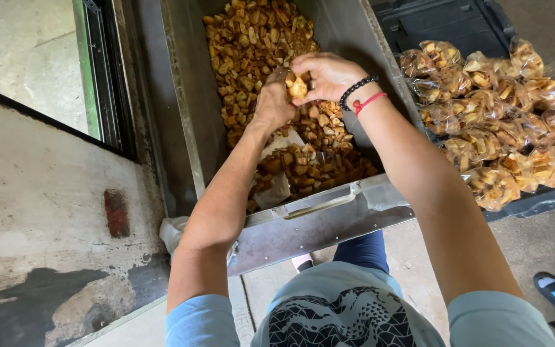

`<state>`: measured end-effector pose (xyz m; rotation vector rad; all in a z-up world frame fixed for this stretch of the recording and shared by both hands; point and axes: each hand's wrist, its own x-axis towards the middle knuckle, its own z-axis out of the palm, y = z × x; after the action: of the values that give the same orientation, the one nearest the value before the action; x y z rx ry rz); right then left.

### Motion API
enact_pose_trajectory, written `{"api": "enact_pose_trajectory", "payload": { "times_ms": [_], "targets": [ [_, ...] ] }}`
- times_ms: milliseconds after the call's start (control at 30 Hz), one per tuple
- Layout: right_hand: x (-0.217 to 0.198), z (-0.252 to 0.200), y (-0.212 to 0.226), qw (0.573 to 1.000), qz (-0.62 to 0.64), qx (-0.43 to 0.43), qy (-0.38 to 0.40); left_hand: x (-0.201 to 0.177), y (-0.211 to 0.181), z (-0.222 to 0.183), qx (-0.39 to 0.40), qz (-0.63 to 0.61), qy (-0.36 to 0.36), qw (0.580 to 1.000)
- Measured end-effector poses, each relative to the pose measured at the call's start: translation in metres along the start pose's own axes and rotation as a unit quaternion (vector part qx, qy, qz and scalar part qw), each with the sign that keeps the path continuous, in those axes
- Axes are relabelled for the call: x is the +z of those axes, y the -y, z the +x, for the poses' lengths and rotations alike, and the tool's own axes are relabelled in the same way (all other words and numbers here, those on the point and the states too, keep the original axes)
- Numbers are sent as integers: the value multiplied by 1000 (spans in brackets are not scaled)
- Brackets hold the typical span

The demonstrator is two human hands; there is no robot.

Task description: The person fills clear plastic bags with pieces of baked bread snack from a large bin and places the filled bags onto a tray.

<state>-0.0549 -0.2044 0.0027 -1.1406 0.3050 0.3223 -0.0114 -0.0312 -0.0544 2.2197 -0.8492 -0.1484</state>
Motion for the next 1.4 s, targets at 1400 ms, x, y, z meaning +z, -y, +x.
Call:
{"api": "enact_pose_trajectory", "payload": {
  "times_ms": [1400],
  "targets": [
    [-46, 61, -66, 933, -355, 60, 12, -56, 29, 6, -94, -152, -8, 984]
  ]
}}
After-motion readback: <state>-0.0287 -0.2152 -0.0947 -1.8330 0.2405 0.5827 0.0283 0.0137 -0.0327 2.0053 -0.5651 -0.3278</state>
